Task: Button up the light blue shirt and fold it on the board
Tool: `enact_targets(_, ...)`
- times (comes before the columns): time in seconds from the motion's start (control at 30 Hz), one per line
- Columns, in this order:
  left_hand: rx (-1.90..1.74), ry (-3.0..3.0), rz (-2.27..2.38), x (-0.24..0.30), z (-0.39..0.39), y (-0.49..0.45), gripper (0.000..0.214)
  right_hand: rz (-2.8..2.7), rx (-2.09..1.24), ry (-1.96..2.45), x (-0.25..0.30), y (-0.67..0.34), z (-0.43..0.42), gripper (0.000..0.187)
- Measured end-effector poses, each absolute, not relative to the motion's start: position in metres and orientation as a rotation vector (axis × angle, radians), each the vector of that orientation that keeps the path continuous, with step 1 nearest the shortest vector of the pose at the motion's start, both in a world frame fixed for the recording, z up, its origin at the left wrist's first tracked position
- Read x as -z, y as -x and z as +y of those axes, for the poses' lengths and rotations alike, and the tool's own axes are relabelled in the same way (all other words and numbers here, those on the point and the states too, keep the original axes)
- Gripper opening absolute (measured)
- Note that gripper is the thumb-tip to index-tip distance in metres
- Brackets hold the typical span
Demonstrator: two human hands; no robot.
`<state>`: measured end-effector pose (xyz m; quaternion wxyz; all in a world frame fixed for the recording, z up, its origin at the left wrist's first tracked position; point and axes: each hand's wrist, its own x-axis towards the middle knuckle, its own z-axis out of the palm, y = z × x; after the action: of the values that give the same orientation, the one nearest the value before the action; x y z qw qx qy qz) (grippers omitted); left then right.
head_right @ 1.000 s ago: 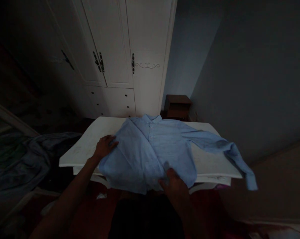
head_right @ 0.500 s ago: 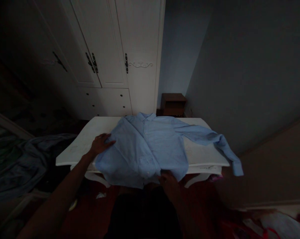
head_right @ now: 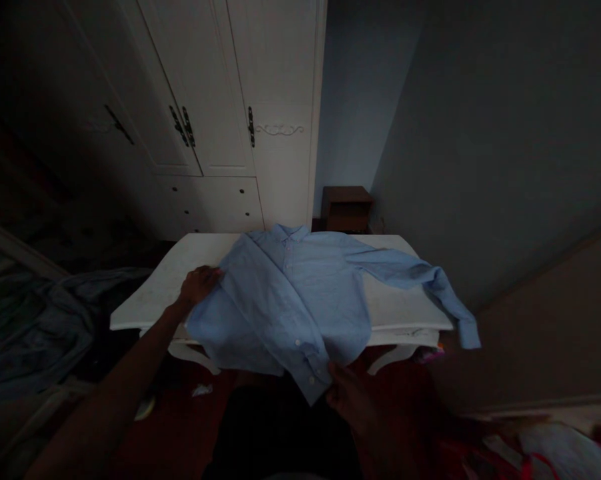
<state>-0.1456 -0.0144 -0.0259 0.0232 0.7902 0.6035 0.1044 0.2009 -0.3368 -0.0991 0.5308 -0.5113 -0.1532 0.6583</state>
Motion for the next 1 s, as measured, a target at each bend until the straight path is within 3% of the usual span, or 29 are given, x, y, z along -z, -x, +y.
enact_targets(0.2, -0.337, -2.379, 1.949, 0.022, -0.016, 0.142, 0.05, -0.411, -1.418, 1.41, 0.12, -0.213, -0.338, 0.057)
enact_targets(0.47, -0.329, -2.291, 2.158, -0.003, -0.04, 0.091, 0.062, -0.65, -1.197, 1.473, 0.083, -0.267, -0.344, 0.052)
enact_targets(0.8, -0.482, -2.84, 1.157, 0.001, -0.088, -0.079, 0.061, -0.733, -0.742, 1.533, 0.015, -0.373, -0.331, 0.052)
enact_targets(1.0, -0.421, -2.97, 1.069, 0.037, -0.088, -0.112, 0.064, -0.838, -0.251, 1.962, 0.015, -0.49, -0.319, 0.061)
